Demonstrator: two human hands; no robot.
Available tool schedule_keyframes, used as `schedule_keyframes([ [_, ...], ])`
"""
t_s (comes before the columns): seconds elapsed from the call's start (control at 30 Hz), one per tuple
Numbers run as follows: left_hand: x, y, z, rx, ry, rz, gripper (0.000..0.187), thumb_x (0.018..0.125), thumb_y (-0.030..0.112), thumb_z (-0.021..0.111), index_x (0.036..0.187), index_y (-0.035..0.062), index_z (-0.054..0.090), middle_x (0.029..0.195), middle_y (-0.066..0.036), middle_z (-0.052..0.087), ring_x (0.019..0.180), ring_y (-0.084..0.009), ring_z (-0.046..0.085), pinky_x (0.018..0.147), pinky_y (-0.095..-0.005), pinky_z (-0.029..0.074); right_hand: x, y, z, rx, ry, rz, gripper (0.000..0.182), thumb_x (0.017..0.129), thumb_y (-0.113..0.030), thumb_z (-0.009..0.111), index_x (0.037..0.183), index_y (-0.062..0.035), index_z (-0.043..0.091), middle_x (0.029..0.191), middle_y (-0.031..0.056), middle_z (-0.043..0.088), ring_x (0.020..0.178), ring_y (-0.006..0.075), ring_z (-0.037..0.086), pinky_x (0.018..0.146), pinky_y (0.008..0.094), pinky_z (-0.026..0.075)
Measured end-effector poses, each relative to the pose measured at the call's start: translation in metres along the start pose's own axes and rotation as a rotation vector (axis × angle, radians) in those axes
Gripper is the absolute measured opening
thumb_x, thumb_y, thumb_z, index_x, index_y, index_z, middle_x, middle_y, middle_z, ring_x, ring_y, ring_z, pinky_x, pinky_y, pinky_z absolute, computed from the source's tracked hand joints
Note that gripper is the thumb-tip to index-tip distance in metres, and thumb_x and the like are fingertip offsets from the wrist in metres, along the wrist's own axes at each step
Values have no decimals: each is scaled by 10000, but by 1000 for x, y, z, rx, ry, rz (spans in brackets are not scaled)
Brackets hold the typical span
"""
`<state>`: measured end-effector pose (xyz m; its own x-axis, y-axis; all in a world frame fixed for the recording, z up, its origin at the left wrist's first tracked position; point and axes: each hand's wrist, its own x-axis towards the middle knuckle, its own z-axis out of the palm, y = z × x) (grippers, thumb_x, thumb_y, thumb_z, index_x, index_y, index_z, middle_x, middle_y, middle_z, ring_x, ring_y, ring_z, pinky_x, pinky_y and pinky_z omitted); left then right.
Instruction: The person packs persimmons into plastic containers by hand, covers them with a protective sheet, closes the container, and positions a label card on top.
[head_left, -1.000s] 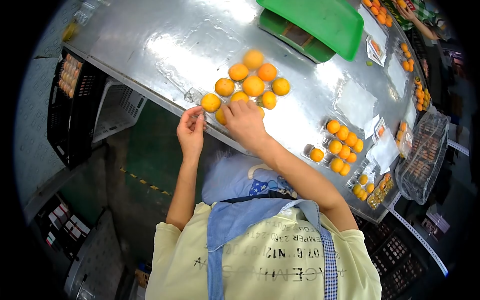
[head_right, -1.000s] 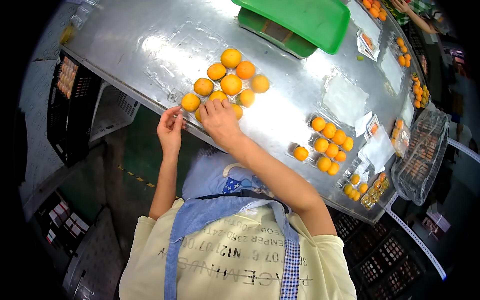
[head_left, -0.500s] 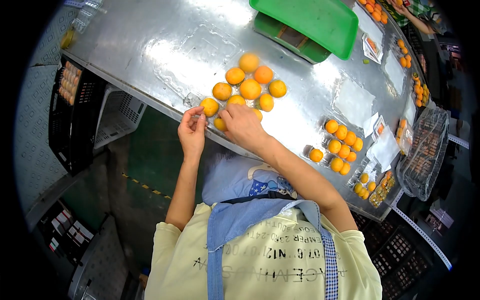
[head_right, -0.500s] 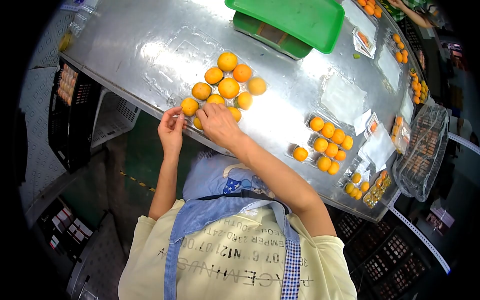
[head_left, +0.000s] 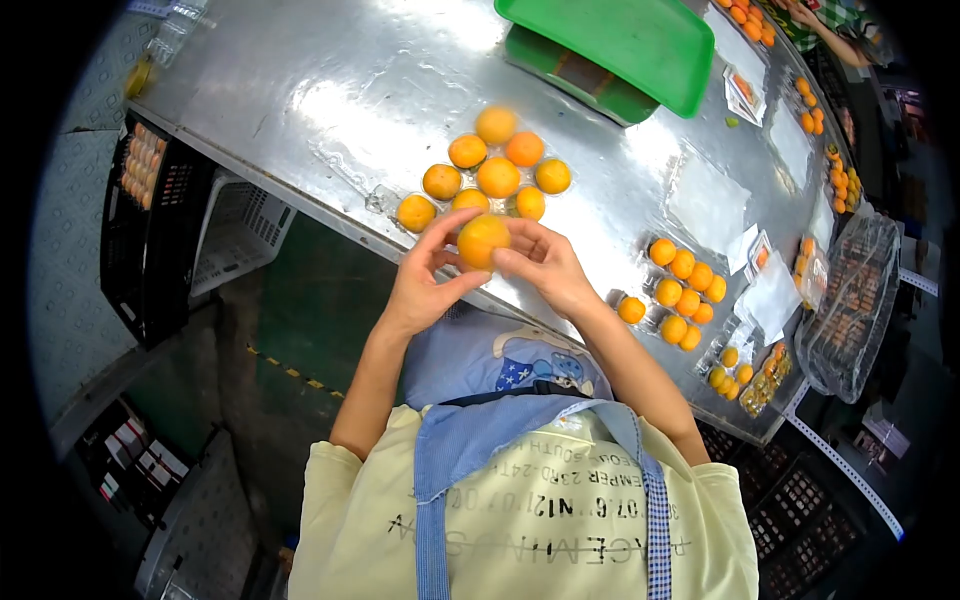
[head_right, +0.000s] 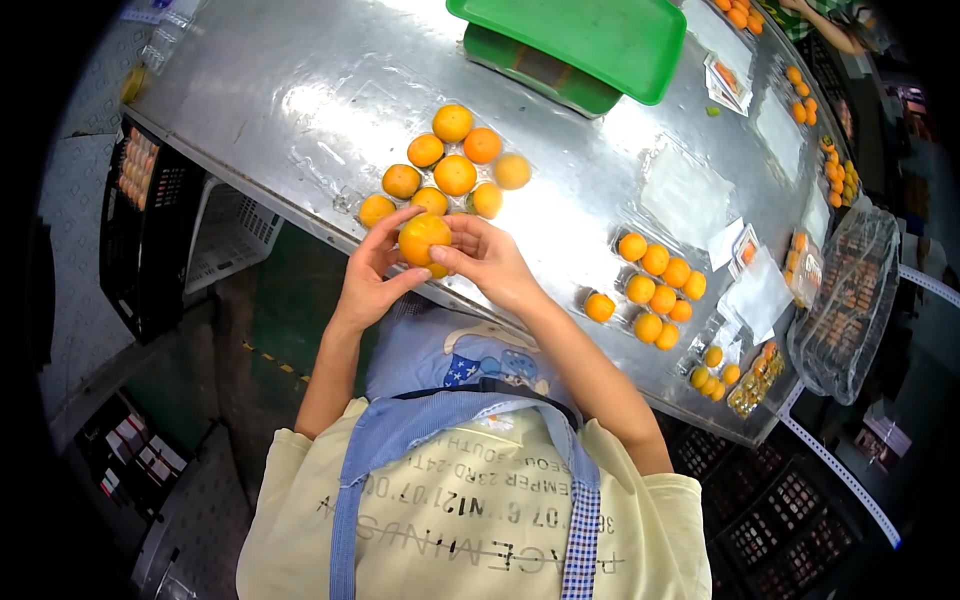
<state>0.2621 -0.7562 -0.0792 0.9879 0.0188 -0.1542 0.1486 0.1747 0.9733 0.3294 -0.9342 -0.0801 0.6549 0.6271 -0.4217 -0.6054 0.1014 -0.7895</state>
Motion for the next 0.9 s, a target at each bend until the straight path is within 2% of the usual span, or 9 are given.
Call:
schedule_keyframes([
  [0.13,4,-1,11,32,2,15,652,747,-31,718,1336,33,447,1239,-64,538,1041,-138,536,785,-230,468,-12,0,-7,-68,50,-13,444,896,-199,644,1248,30,498,1121,100,617,976,149,594,755,267,486],
  [0.23,3,2,13,-164,-38,-111,512,887,111,593,1356,17,411,1231,-113,536,1069,-170,549,849,-303,487,-19,0,-12,-130,111,-36,392,916,-208,616,1229,9,523,1117,102,620,975,144,592,769,271,482],
  [0.33,3,5,12,-463,-105,-158,478,958,284,439,1356,23,403,1149,-117,562,976,-182,569,794,-323,479,-26,0,-15,-164,144,-100,337,928,-199,596,1204,-14,541,1105,93,623,956,135,589,782,274,477],
  [0.37,3,12,22,-410,-19,-157,485,971,390,318,1268,32,452,1003,-128,581,880,-197,572,743,-339,468,-29,-1,-15,-173,151,-124,320,932,-195,590,1196,-20,545,1101,89,624,947,131,587,784,275,475],
  [0.57,4,-2,14,-739,-200,-248,433,997,413,266,1057,51,495,899,-110,562,773,-201,565,677,-337,462,-34,-2,-17,-268,106,-187,392,859,-193,678,1187,-28,541,1107,74,610,976,124,578,816,260,471],
  [0.67,2,-13,4,-691,-348,-327,399,1003,381,289,1078,46,491,955,-99,556,855,-184,555,771,-324,452,-40,-21,-8,-657,19,-317,534,754,-220,761,1197,-27,535,1168,113,579,1023,196,592,840,297,484],
  [0.77,-6,-18,20,-161,-126,-253,362,1004,342,329,1114,37,491,1007,-80,536,954,-153,520,874,-291,411,-33,-16,5,-888,-81,-491,621,681,-236,790,1208,-36,530,1216,150,544,1048,296,578,852,356,490],
  [0.87,-16,-19,16,-99,-102,-300,327,1003,300,361,1153,37,487,1072,-72,508,1054,-138,464,961,-268,341,-27,8,6,-999,-91,-526,639,663,-228,788,1214,-39,524,1225,172,538,1071,361,550,878,399,479],
  [0.9,-18,-19,11,-5,-38,-342,336,1002,306,368,1156,35,494,998,-57,517,958,-124,479,871,-256,366,-24,10,8,-988,-83,-554,636,655,-210,782,1204,-25,520,1171,160,550,1044,353,558,864,396,480],
])
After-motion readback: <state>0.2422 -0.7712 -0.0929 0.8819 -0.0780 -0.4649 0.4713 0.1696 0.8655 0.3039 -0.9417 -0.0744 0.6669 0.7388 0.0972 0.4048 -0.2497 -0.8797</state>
